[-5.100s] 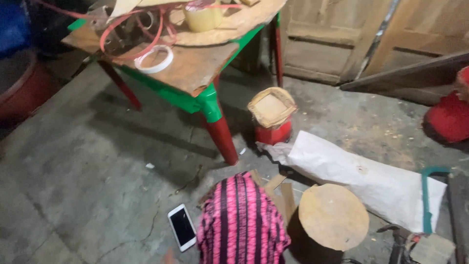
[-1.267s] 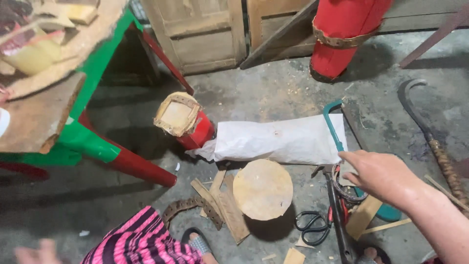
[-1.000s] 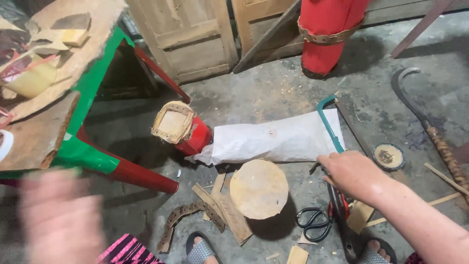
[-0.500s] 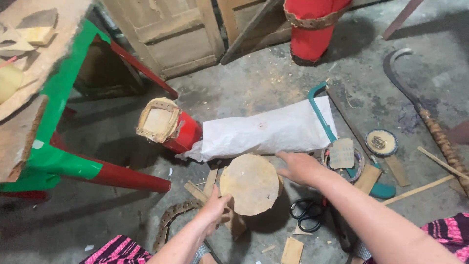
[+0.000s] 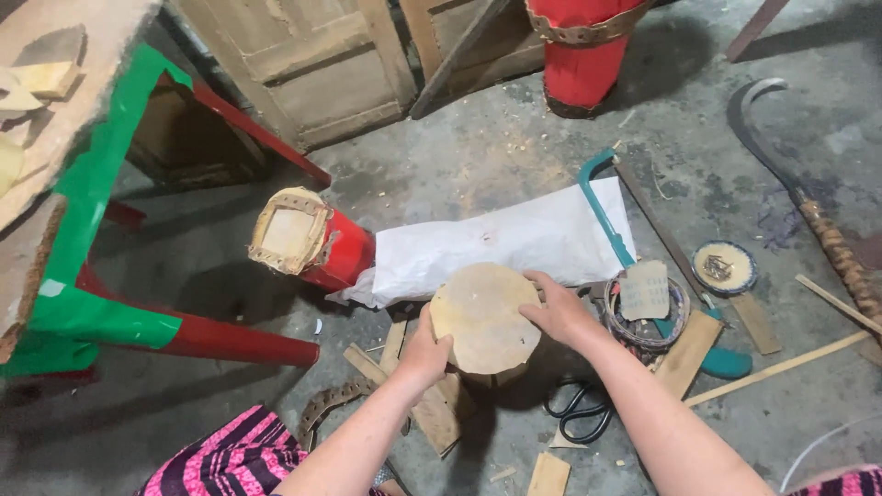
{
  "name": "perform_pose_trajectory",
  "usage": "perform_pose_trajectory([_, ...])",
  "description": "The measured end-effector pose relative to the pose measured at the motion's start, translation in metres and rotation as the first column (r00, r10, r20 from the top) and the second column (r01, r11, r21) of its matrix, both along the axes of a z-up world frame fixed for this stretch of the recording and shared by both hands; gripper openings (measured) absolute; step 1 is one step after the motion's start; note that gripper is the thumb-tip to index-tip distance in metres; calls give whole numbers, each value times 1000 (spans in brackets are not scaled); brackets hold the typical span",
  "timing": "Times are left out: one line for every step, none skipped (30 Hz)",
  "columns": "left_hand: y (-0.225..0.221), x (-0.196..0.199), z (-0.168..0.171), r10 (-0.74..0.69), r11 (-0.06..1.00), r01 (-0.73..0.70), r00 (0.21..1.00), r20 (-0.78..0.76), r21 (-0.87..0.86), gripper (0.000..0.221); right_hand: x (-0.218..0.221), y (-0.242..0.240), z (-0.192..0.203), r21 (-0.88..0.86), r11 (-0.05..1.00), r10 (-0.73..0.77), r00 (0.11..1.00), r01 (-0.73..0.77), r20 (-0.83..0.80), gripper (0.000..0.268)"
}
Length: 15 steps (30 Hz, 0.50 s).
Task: Sanding the wooden body and base of a drum with sandpaper, followed by using a hacksaw on a wooden component.
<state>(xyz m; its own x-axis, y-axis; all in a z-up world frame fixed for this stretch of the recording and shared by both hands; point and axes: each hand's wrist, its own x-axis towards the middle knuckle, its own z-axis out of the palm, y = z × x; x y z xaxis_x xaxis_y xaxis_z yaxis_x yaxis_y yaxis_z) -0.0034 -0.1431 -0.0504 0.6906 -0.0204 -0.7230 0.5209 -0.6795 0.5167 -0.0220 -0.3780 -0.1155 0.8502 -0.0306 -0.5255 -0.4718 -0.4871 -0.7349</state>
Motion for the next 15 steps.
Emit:
perform_pose_trajectory([4,3,-9,-37,999,37,999,0,3,74,0,0,-3,23,1000,-17,999,18,-40,72])
perform_pose_trajectory([8,7,-17,-75,997,75,997,0,6,75,1,-1,-5,45,998,-35,996,39,-79,73])
perform_pose_trajectory([10,6,-20,-70,998,70,998,1,7,75,0,-1,-4,46,998,-30,996,34,-78,73])
perform_pose_trajectory([13,4,-22,-57,998,57,998,-8,4,76,-1,-1,-2,48,998,-32,995,36,-90,69])
perform_pose_trajectory([17,2,-24,-45,999,45,999,-16,1,77,-2,0,0,50,998,-34,994,39,-102,66])
perform_pose_trajectory([19,1,-24,-43,999,43,999,-15,-1,77,-3,2,10,48,998,-32,994,37,-100,66])
perform_pose_trajectory([21,0,-24,-38,999,38,999,-17,-10,78,-5,5,20,31,999,-26,993,30,-111,62])
perform_pose_trajectory([23,0,-23,-33,999,33,999,-19,-21,78,-6,8,31,12,1000,-20,992,21,-122,58])
perform_pose_trajectory([22,-3,-12,-30,999,30,999,-17,-26,78,-6,9,30,8,1000,-17,993,18,-120,58])
perform_pose_trajectory([22,-6,-1,-53,999,53,999,-9,-6,77,-4,11,30,-9,1000,-22,992,21,-123,56])
perform_pose_trajectory([23,-8,10,-76,997,76,997,0,15,76,-2,14,29,-26,999,-28,992,24,-127,54])
perform_pose_trajectory([22,-11,18,-66,998,66,998,0,12,76,0,13,19,-29,999,-18,992,14,-127,54])
perform_pose_trajectory([21,-14,26,-100,995,99,994,32,22,79,4,12,8,-60,998,-8,992,1,-127,57])
perform_pose_trajectory([20,-16,35,-135,991,133,989,65,35,83,7,12,-2,-89,996,1,992,-12,-127,59])
perform_pose_trajectory([20,-15,37,-125,992,123,990,65,33,83,8,15,6,-90,996,10,992,-22,-127,59])
